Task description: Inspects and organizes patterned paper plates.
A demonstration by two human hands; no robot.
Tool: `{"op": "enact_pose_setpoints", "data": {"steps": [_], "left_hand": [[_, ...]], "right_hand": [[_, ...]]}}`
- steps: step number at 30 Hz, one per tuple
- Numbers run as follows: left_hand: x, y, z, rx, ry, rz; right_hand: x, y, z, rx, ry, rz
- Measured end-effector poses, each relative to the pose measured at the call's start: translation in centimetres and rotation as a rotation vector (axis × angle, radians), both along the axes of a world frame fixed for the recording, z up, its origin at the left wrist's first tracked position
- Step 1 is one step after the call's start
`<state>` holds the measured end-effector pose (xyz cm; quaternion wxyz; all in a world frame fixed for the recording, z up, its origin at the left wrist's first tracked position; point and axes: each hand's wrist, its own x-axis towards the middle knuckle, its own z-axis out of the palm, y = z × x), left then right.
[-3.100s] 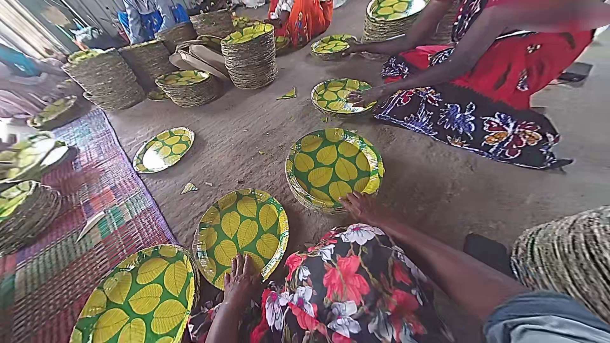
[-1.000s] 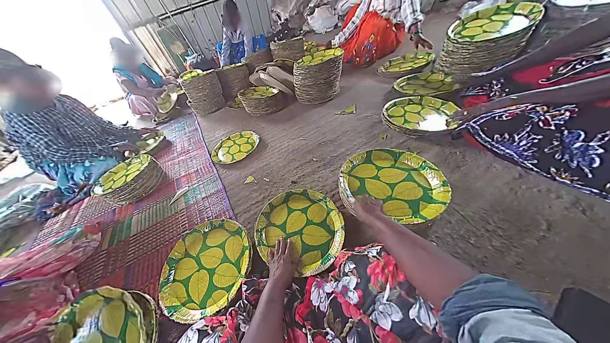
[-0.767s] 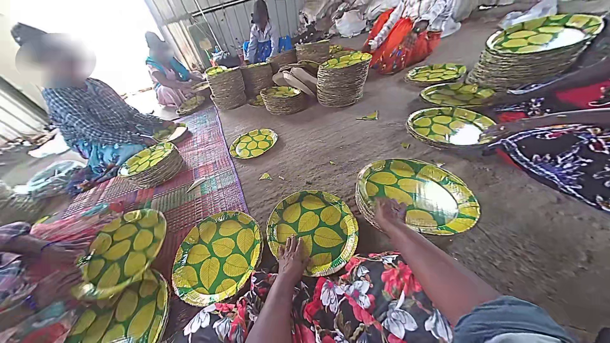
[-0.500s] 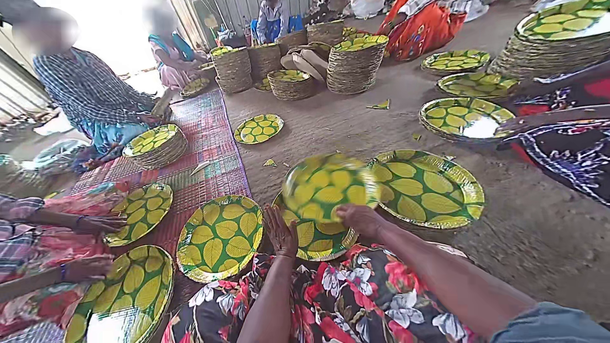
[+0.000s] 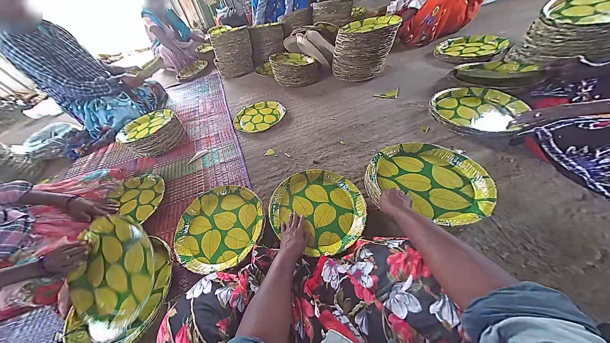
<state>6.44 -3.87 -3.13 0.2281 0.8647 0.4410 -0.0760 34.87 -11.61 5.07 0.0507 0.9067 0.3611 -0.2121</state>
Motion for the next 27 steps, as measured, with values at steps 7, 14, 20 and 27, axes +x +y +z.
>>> {"op": "enact_pose_setpoints", "data": {"steps": [7, 14, 20, 27], "left_hand": [[-0.1, 0.1, 0.0, -0.036, -0.059, 0.015], [-0.7, 0.4, 1.0, 0.163, -0.646, 0.651], [-2.9, 0.4, 2.2, 0.077, -0.708, 1.032], [-1.4, -1.4, 0.5, -0.287, -0.722, 1.23]], "right_hand": [[1.2, -1.1, 0.1, 0.305, -0.116, -0.002], [-3.8, -1.4, 0.2, 0.677, -0.202, 0.764], [-6.5, -0.7, -2.1, -0.207, 0.089, 0.909], [-3.9, -0.5, -2.6, -0.017, 0.035, 0.471]]}}
